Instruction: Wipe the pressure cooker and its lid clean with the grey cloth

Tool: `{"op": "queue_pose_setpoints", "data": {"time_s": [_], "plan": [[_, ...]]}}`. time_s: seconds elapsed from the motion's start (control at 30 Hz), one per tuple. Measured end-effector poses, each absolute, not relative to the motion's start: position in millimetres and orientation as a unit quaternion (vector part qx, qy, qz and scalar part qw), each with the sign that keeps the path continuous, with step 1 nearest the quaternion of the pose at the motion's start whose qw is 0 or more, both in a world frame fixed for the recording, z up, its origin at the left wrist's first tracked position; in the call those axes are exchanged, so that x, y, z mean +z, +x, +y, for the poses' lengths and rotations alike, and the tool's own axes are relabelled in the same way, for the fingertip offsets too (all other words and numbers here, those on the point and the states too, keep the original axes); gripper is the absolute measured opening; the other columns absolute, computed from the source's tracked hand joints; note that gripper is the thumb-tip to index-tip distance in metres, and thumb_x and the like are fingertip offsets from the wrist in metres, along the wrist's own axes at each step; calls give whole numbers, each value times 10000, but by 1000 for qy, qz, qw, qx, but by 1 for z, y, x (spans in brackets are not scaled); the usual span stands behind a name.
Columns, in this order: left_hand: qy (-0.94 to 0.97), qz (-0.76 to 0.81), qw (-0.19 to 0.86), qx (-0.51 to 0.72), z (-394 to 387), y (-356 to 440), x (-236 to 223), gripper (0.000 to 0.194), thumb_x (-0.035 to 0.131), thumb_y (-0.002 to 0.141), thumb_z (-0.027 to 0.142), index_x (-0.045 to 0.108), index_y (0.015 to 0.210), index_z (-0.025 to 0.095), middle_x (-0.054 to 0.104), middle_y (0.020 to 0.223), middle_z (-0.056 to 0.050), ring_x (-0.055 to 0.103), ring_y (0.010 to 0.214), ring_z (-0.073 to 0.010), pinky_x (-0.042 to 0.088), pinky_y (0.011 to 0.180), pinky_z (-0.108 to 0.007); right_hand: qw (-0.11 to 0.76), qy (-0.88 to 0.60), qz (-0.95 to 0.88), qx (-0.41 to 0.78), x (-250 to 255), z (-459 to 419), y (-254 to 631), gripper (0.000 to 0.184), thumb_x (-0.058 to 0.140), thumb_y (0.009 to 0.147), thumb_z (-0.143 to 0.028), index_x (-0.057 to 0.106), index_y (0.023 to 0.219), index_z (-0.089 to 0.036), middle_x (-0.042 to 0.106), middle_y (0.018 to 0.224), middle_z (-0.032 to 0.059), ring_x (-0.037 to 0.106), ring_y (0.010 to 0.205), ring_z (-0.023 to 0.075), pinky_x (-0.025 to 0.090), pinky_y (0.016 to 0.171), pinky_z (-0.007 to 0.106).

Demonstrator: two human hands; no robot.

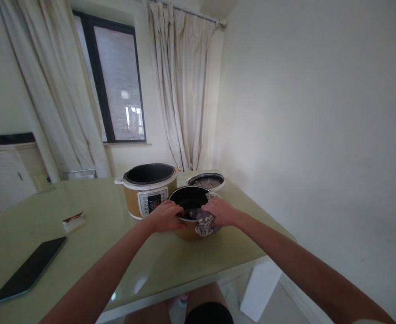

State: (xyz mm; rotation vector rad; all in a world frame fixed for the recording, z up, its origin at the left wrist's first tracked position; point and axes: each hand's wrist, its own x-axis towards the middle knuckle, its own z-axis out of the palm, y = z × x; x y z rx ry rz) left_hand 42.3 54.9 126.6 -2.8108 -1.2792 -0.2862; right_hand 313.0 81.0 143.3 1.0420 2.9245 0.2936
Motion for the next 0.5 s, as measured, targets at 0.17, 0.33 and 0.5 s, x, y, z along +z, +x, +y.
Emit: {"op": "queue_pose_setpoints", "data": {"time_s": [0.17, 0.33, 0.5], "plan": [[-889, -457, 13, -24, 47, 69, 124, 595, 797, 696, 710, 762, 1047, 232, 806, 1011, -161, 770, 953, -387, 565, 781, -412, 7, 381, 918, 111, 139, 55, 273, 459, 774, 813, -529, 728, 1112, -184, 784, 999, 139, 735, 910, 304, 496, 808, 368], [-889, -455, 30, -41, 52, 65, 122, 512, 757, 739, 714, 780, 962, 254, 822, 975, -136, 784, 962, -374, 563, 783, -394, -29, 238, 964, 116, 127, 74, 297, 524, 668, 942, -500, 652, 1347, -168, 753, 1158, 150, 669, 1110, 285, 487, 942, 394], [-895, -443, 21, -57, 55, 82, 123, 690, 672, 768, 822, 794, 1111, 236, 819, 1061, -150, 775, 1007, -369, 569, 840, -404, -172, 242, 945, 135, 93, 106, 353, 484, 581, 979, -300, 626, 1450, -199, 676, 1398, 161, 569, 1337, 306, 428, 1140, 506]]}}
